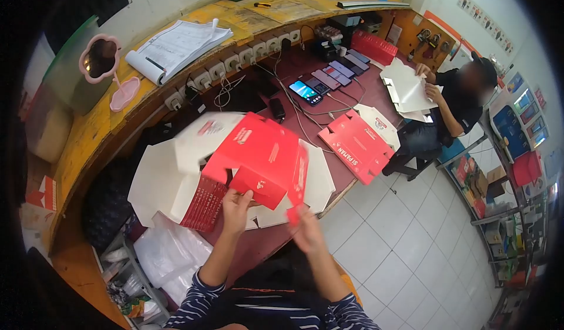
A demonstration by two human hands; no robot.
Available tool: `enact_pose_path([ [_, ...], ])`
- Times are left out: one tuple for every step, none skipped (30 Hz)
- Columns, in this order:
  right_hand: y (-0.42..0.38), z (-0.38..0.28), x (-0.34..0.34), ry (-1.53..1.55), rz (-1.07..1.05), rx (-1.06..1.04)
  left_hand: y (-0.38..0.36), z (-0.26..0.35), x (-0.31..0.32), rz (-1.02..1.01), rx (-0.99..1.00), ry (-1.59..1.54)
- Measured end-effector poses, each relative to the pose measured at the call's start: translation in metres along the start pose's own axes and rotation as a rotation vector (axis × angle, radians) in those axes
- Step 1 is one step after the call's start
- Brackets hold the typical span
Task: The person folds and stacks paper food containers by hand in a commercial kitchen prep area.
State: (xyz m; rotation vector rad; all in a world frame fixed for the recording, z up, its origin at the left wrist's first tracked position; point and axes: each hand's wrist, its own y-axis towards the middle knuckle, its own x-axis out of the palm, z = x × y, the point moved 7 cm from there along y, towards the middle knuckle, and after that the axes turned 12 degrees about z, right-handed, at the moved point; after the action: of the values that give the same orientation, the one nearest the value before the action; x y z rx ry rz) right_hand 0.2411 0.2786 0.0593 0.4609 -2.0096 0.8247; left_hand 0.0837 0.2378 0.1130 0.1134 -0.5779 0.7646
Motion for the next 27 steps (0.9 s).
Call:
enact_pose_path([
  [-0.003, -0.016, 0.016, 0.001, 0.003, -0.003, -0.002, 0.011, 0.002, -0.07, 0.098, 0.116],
  [-0.012, -0.041, 0.035, -0.099, 0.119, -0.126, -0.007, 0.018, 0.008, -0.139, 0.196, 0.231],
  [-0.022, -0.059, 0.044, -0.2, 0.235, -0.249, -0.012, 0.02, 0.007, -0.079, 0.182, 0.338],
  [-0.026, -0.057, 0.047, -0.203, 0.238, -0.252, -0.018, 0.023, 0.012, -0.081, 0.18, 0.334],
  [-0.038, -0.071, 0.056, -0.391, 0.277, -0.632, -0.026, 0.028, 0.021, -0.102, 0.255, 0.363],
  [-0.056, -0.077, 0.07, -0.577, 0.303, -1.014, -0.035, 0.032, 0.031, -0.121, 0.334, 0.391],
  [-0.06, -0.069, 0.068, -0.45, 0.31, -1.149, -0.045, 0.032, 0.035, -0.023, 0.341, 0.181],
  [-0.061, -0.059, 0.07, -0.334, 0.285, -1.153, -0.051, 0.033, 0.039, -0.019, 0.348, 0.178],
  [-0.055, -0.049, 0.075, -0.258, 0.234, -1.021, -0.058, 0.04, 0.044, -0.042, 0.436, 0.228],
  [-0.051, -0.04, 0.079, -0.184, 0.185, -0.885, -0.065, 0.044, 0.048, -0.063, 0.523, 0.281],
  [-0.044, -0.025, 0.073, -0.093, 0.171, -0.55, -0.068, 0.036, 0.046, -0.084, 0.399, 0.204],
  [-0.044, -0.031, 0.074, -0.098, 0.161, -0.542, -0.067, 0.04, 0.044, -0.074, 0.409, 0.204],
  [-0.038, -0.029, 0.08, 0.003, 0.063, -0.36, -0.066, 0.046, 0.042, -0.089, 0.416, 0.276],
  [-0.035, -0.026, 0.091, 0.098, -0.032, -0.171, -0.065, 0.054, 0.042, -0.099, 0.424, 0.348],
  [-0.037, -0.032, 0.102, 0.063, -0.041, -0.162, -0.065, 0.067, 0.043, -0.076, 0.441, 0.345],
  [-0.036, -0.037, 0.106, 0.049, -0.062, -0.143, -0.06, 0.08, 0.046, -0.046, 0.132, -0.232],
  [-0.035, -0.047, 0.112, -0.106, -0.089, -0.247, -0.06, 0.083, 0.049, -0.029, -0.182, -0.804],
  [-0.036, -0.053, 0.119, -0.259, -0.119, -0.349, -0.056, 0.086, 0.038, -0.017, -0.15, -0.811],
  [-0.041, -0.062, 0.137, -0.359, -0.069, -0.565, -0.051, 0.083, 0.027, -0.088, -0.16, -0.747],
  [-0.038, -0.061, 0.136, -0.369, -0.103, -0.537, -0.051, 0.082, 0.022, -0.153, -0.166, -0.681],
  [-0.04, -0.067, 0.132, -0.405, -0.137, -0.64, -0.056, 0.087, 0.011, 0.011, 0.15, -0.154],
  [-0.043, -0.072, 0.132, -0.434, -0.174, -0.744, -0.064, 0.086, 0.014, 0.04, 0.187, -0.157],
  [-0.05, -0.067, 0.147, -0.371, -0.271, -0.687, -0.073, 0.094, 0.016, 0.18, 0.403, 0.071],
  [-0.06, -0.06, 0.161, -0.309, -0.362, -0.626, -0.084, 0.102, 0.019, 0.325, 0.605, 0.305],
  [-0.055, -0.047, 0.141, -0.403, -0.331, -0.709, -0.088, 0.095, 0.02, 0.357, 0.626, 0.306],
  [-0.039, -0.025, 0.103, -0.454, -0.157, -0.697, -0.085, 0.08, 0.019, 0.282, 0.549, 0.029],
  [-0.034, -0.011, 0.108, -0.537, -0.269, -0.587, -0.083, 0.072, 0.02, 0.195, 0.471, -0.244],
])
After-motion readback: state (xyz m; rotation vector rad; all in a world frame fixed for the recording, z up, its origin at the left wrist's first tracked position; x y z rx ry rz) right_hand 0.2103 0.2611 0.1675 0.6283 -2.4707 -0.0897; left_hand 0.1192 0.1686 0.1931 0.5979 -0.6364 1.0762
